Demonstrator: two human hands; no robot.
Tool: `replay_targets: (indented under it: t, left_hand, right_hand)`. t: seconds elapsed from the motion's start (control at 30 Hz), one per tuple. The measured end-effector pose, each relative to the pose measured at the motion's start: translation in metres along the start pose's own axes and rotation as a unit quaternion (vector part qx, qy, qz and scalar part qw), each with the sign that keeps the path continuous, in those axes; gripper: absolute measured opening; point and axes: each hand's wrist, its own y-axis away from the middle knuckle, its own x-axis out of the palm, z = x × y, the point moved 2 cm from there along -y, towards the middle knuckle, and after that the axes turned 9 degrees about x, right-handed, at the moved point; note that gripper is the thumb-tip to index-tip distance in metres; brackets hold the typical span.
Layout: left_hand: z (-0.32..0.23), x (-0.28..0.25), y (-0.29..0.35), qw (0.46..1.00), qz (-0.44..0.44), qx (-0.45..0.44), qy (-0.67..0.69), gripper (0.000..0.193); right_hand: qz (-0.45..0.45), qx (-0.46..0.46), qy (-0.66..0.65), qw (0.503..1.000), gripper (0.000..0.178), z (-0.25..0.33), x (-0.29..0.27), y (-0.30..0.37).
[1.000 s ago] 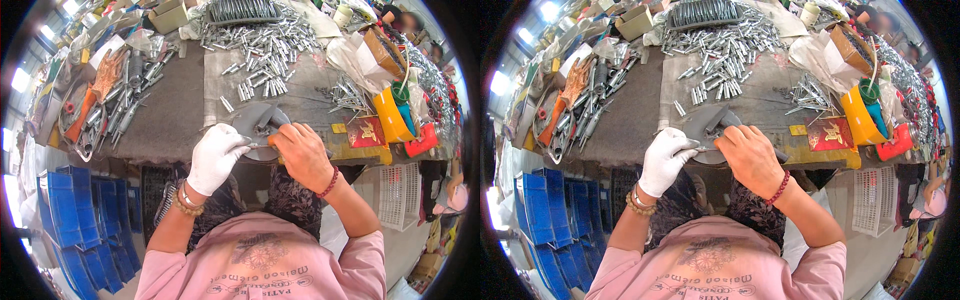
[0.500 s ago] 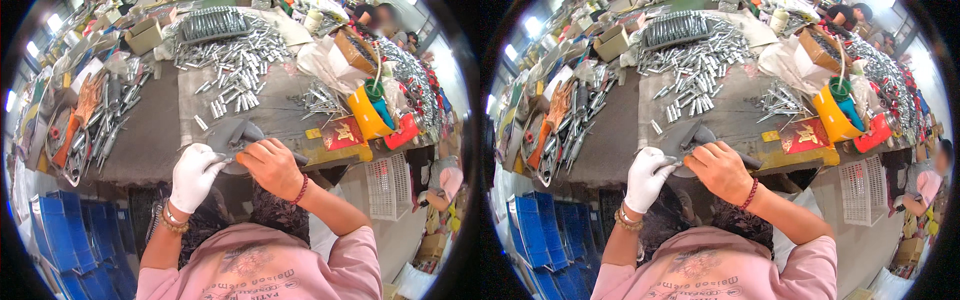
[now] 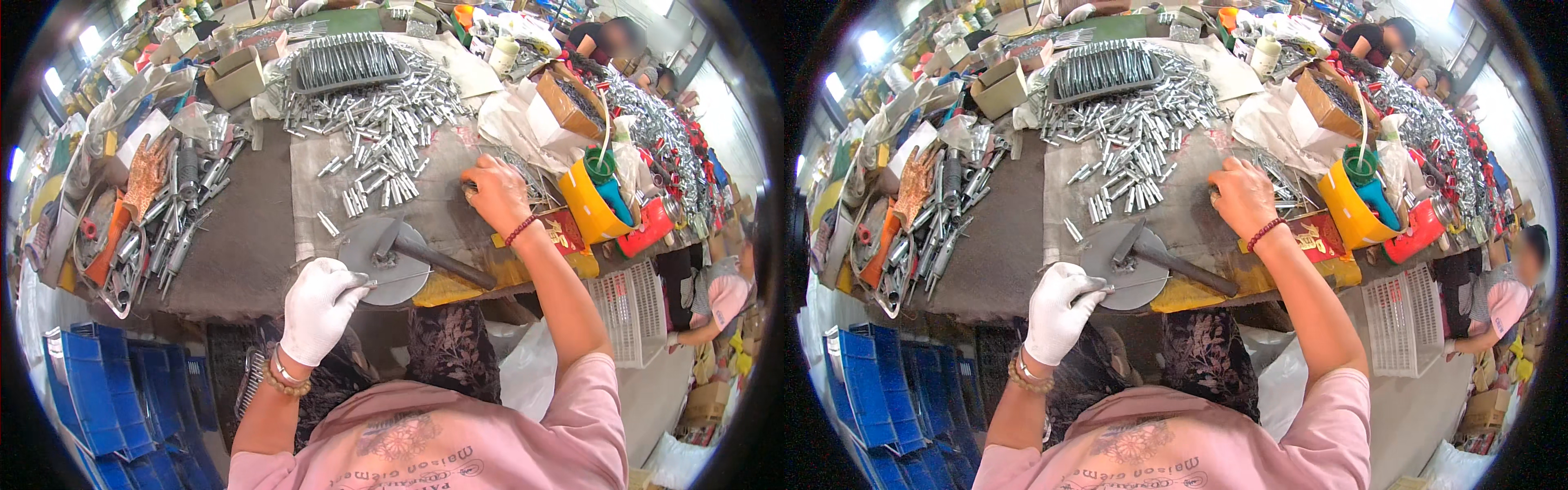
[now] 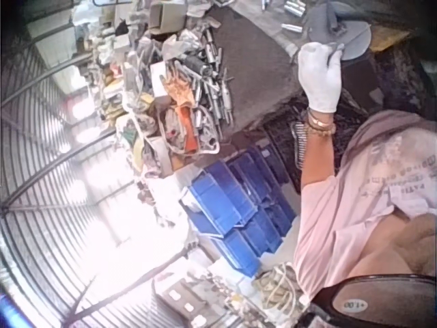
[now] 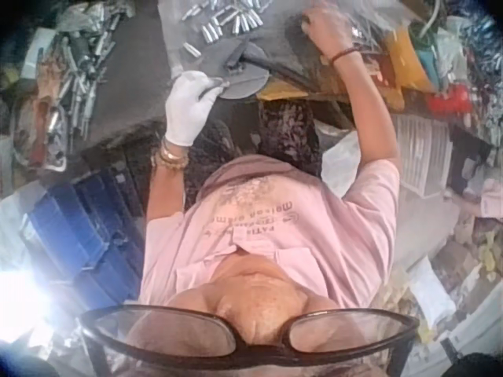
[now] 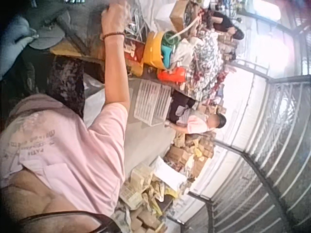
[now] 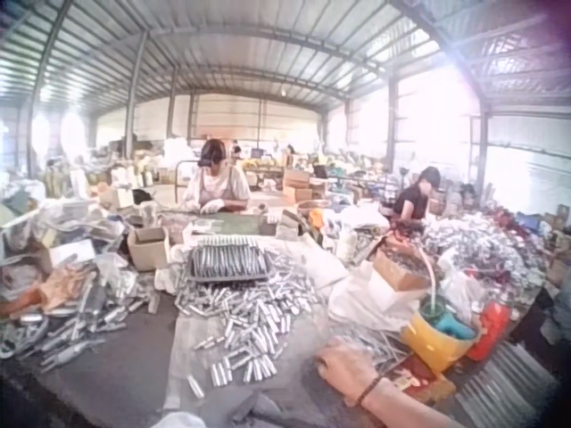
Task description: The recorder is using a hammer to assemble small metal hardware components at a workbench in a factory setting.
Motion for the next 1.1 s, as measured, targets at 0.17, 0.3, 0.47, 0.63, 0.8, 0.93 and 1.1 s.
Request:
replay_targets:
  t: [0.17,0.3,0.47,0.63,0.8,0.93,1.1]
  left_hand:
    - [0.000,-0.001,0.001,1.000,-0.014,0.016,0.002,0.017]
    - [0.004,0.002,0.000,0.999,-0.025,0.047,-0.001,0.016]
    - [0.007,0.002,0.003,0.998,-0.035,0.043,-0.012,0.018]
    - [0.009,0.003,0.003,0.997,-0.026,0.054,-0.052,0.021]
    - [0.009,0.004,0.004,0.997,-0.023,0.049,-0.051,0.021]
    - [0.008,0.002,0.005,0.997,-0.022,0.051,-0.047,0.019]
    - [0.009,0.003,0.005,0.998,-0.023,0.047,-0.037,0.020]
  right_hand:
    - [0.010,-0.042,0.016,0.999,0.017,0.008,0.004,-0.008]
    - [-0.016,-0.034,-0.027,0.999,0.018,0.002,0.007,0.002]
    - [-0.017,-0.094,-0.255,0.962,0.016,0.068,-0.028,0.049]
    - [0.029,-0.150,-0.299,0.942,0.023,0.130,-0.038,0.091]
    - [0.021,-0.189,-0.254,0.948,0.029,0.140,-0.027,0.098]
    - [0.025,-0.199,-0.239,0.950,0.029,0.145,-0.028,0.098]
    - [0.000,-0.214,-0.199,0.956,0.024,0.147,-0.030,0.100]
